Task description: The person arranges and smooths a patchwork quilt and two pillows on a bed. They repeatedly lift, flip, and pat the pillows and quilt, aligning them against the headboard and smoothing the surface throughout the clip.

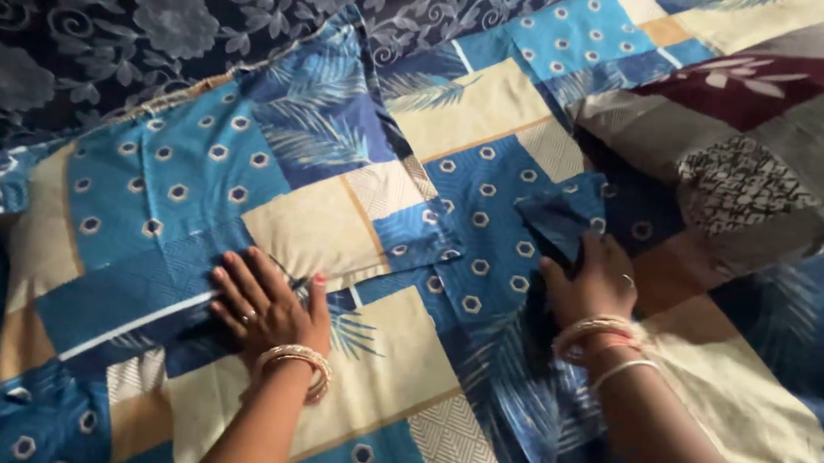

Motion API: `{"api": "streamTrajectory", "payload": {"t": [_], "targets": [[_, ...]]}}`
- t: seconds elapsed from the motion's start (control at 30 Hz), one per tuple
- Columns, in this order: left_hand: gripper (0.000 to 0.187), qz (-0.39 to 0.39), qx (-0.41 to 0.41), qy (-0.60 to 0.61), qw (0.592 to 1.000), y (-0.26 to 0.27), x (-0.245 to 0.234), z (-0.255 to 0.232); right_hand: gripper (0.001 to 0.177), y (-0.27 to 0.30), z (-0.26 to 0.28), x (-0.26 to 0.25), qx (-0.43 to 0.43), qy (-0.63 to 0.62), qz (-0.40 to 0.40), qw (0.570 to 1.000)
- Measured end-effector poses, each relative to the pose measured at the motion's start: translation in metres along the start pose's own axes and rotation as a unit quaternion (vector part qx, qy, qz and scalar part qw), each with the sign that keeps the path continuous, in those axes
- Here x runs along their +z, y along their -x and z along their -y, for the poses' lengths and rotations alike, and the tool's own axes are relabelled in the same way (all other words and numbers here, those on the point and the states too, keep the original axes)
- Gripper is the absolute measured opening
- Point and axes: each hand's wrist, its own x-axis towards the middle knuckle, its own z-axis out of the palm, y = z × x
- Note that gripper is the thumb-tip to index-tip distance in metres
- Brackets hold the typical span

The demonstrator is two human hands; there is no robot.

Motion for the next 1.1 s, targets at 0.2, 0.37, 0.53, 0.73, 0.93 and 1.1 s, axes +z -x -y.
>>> {"api": "streamTrajectory", "payload": {"t": [0.2,0.37,0.53,0.73,0.93,1.1], "targets": [[0.103,0.053,-0.051,0.011,0.997,0.011,-0.019,-0.022,0.082,0.007,0.009,0.035,-0.064,0.102,-0.082,0.989],[0.099,0.028,-0.049,0.009,0.998,0.015,-0.017,-0.021,0.074,0.001,0.012,0.034,-0.12,0.08,-0.057,0.988],[0.097,0.017,-0.047,0.017,0.999,0.016,-0.014,-0.024,0.07,0.007,0.012,0.023,-0.163,0.08,-0.031,0.983],[0.098,0.017,-0.038,0.006,0.999,0.012,-0.004,-0.024,0.066,-0.013,0.018,0.014,-0.122,0.083,-0.035,0.988],[0.1,-0.014,-0.015,0.011,1.0,0.019,0.038,0.006,0.04,-0.049,-0.001,0.03,-0.09,0.117,-0.023,0.989],[0.1,-0.279,0.115,-0.016,0.953,0.003,0.1,0.05,0.028,-0.046,-0.065,0.076,-0.308,0.127,-0.092,0.938]]}}
